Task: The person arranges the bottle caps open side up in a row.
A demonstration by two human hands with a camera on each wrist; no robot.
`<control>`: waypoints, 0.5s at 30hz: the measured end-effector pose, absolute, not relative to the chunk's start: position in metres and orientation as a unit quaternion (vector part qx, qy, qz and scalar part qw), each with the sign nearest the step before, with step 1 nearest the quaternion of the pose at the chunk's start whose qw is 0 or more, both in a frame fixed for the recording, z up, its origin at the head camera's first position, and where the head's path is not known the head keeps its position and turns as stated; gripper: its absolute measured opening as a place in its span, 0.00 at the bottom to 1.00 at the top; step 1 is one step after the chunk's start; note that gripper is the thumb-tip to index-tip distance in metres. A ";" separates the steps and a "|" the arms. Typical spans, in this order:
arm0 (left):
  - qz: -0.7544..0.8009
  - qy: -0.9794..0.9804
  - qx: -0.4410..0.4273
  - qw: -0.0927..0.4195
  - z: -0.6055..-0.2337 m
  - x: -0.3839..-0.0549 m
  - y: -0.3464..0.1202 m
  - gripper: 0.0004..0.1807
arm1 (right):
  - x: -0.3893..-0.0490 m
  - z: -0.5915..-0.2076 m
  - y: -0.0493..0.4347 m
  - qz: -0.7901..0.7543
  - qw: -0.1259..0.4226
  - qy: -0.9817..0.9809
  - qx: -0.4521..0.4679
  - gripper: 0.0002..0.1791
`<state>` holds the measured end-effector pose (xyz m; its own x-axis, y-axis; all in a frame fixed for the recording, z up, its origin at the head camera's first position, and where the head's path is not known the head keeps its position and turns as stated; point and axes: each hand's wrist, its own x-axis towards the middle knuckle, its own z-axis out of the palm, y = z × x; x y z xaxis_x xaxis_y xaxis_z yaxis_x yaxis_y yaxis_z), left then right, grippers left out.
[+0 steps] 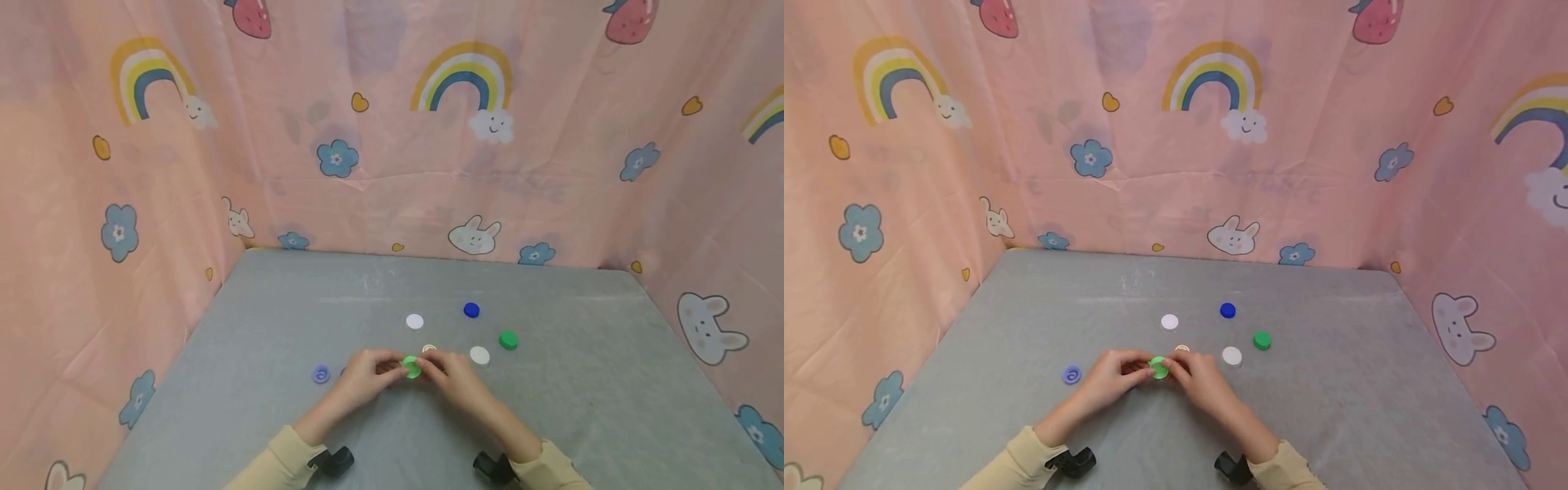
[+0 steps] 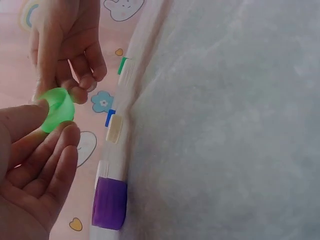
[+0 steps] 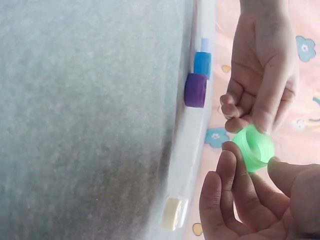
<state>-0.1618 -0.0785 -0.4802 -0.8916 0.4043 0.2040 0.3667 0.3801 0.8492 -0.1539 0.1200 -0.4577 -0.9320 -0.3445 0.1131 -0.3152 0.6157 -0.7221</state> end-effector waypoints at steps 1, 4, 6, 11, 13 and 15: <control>0.503 0.831 0.235 0.010 -0.480 -0.161 -0.078 0.11 | -0.154 -0.457 0.120 -0.399 0.023 0.899 -0.181 0.09; 0.495 0.833 0.248 -0.017 -0.479 -0.160 -0.078 0.13 | -0.155 -0.456 0.119 -0.399 0.034 0.900 -0.174 0.11; 0.488 0.834 0.256 -0.033 -0.480 -0.160 -0.077 0.14 | -0.155 -0.456 0.119 -0.399 0.038 0.900 -0.172 0.11; 0.465 0.834 0.288 -0.066 -0.482 -0.161 -0.077 0.18 | -0.156 -0.456 0.117 -0.407 0.051 0.899 -0.156 0.12; 0.462 0.833 0.295 -0.073 -0.483 -0.161 -0.077 0.18 | -0.156 -0.456 0.116 -0.413 0.059 0.897 -0.147 0.13; 0.462 0.833 0.295 -0.075 -0.483 -0.161 -0.077 0.17 | -0.157 -0.455 0.115 -0.420 0.066 0.894 -0.138 0.13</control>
<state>-0.1613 -0.0775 -0.4828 -0.8153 0.4220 0.3965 0.5599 0.3998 0.7257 -0.1566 0.1145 -0.4554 -0.9531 -0.3027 -0.0027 -0.1911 0.6087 -0.7700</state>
